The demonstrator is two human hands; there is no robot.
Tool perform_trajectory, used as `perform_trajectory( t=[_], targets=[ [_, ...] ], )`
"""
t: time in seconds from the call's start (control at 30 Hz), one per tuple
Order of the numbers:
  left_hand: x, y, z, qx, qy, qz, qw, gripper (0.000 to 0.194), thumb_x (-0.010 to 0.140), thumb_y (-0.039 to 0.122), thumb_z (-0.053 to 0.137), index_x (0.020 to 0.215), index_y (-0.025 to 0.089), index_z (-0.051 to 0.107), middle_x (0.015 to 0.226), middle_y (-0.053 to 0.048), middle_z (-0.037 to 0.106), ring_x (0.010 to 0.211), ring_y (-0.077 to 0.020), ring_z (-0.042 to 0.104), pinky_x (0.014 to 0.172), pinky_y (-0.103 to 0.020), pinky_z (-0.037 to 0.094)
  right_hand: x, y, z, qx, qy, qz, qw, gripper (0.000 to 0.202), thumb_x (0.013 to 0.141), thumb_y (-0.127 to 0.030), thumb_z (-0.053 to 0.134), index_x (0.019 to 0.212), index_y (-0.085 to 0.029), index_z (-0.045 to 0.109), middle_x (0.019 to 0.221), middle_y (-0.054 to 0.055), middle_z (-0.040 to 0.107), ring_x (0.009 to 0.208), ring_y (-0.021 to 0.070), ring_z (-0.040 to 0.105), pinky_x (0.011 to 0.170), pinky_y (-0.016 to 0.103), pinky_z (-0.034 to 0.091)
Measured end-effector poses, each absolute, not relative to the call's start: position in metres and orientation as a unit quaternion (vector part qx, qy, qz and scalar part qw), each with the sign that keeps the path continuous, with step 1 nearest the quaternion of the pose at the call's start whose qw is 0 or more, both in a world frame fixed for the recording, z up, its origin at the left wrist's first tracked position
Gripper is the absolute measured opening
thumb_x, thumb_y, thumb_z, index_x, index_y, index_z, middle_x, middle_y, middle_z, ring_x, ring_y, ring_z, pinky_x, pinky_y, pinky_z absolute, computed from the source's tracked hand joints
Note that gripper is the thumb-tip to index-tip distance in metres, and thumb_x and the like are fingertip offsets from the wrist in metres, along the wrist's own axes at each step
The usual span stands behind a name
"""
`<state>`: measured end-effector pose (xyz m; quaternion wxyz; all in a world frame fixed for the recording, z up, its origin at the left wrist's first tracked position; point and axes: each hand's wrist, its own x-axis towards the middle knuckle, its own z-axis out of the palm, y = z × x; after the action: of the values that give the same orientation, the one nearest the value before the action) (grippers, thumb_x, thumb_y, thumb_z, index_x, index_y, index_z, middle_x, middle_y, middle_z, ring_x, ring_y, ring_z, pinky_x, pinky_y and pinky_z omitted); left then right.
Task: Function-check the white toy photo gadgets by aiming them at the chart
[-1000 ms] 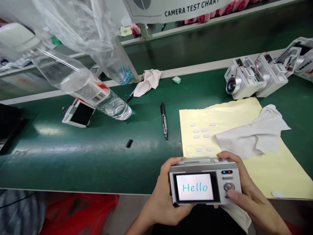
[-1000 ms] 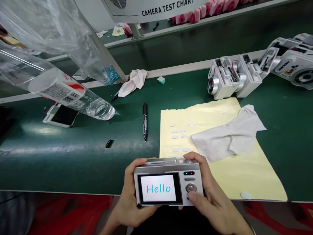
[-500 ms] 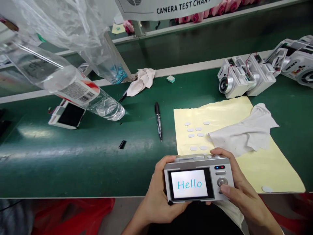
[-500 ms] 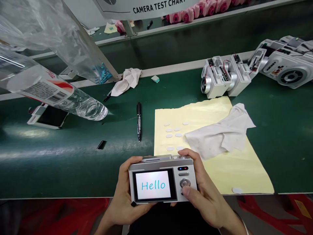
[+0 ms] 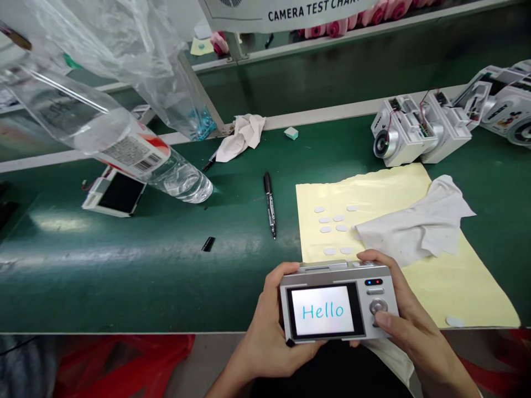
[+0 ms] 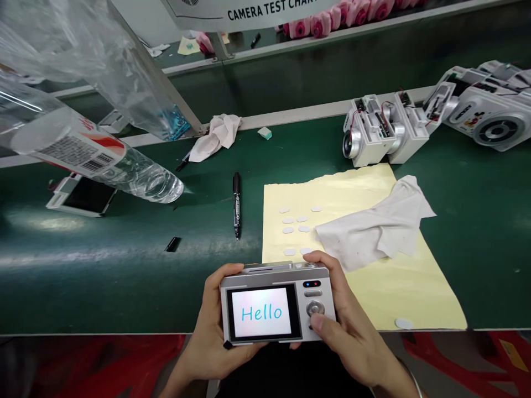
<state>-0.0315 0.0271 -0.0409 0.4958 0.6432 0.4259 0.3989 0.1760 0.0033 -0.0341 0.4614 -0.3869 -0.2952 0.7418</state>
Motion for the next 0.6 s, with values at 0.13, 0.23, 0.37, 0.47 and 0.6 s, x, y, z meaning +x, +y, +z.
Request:
perform_trajectory(
  t=[0.13,0.23,0.37,0.47,0.6],
  targets=[
    [-0.0318,0.0268,-0.0413,0.643,0.42,0.402,0.499,0.082,0.069,0.02,0.075,0.136,0.037,0.032,0.1,0.002,0.064,0.081,-0.0159,0.066,0.068,-0.025,0.053,0.1759,0.0034,-0.0347,-0.383,-0.296,0.744,0.46,0.051,0.091,-0.039,0.061,0.133,-0.037,0.032,0.099,0.0,0.066,0.07,0.016,0.069,0.062,0.024,0.061],
    [-0.0328,0.0257,-0.0418,0.642,0.424,0.399,0.499,0.081,0.069,0.019,0.075,0.136,0.036,0.031,0.101,0.001,0.063,0.081,-0.0169,0.066,0.068,-0.026,0.054,0.1764,0.0042,-0.0356,-0.386,-0.297,0.746,0.455,0.053,0.092,-0.039,0.059,0.136,-0.037,0.029,0.099,0.001,0.066,0.072,0.016,0.067,0.063,0.024,0.061],
    [-0.0334,0.0248,-0.0427,0.638,0.431,0.395,0.5,0.083,0.068,0.02,0.076,0.136,0.035,0.032,0.102,0.0,0.063,0.082,-0.0181,0.066,0.067,-0.026,0.053,0.1767,0.0057,-0.0354,-0.387,-0.287,0.758,0.439,0.065,0.089,-0.043,0.063,0.139,-0.037,0.022,0.101,0.002,0.065,0.073,0.0175,0.067,0.062,0.026,0.061],
    [-0.0329,0.0251,-0.0431,0.638,0.428,0.397,0.503,0.082,0.068,0.02,0.076,0.136,0.035,0.032,0.102,0.0,0.064,0.082,-0.0187,0.066,0.066,-0.026,0.053,0.1762,0.0063,-0.0344,-0.409,-0.276,0.757,0.429,0.07,0.087,-0.047,0.064,0.14,-0.037,0.02,0.1,0.002,0.065,0.071,0.0178,0.066,0.062,0.028,0.06],
    [-0.032,0.0257,-0.0431,0.632,0.422,0.397,0.514,0.081,0.069,0.019,0.075,0.136,0.036,0.031,0.101,0.001,0.064,0.08,-0.0182,0.066,0.067,-0.027,0.053,0.1753,0.0065,-0.0324,-0.42,-0.279,0.752,0.424,0.073,0.086,-0.049,0.064,0.141,-0.036,0.018,0.102,0.003,0.064,0.072,0.0193,0.066,0.061,0.03,0.059]
  ],
)
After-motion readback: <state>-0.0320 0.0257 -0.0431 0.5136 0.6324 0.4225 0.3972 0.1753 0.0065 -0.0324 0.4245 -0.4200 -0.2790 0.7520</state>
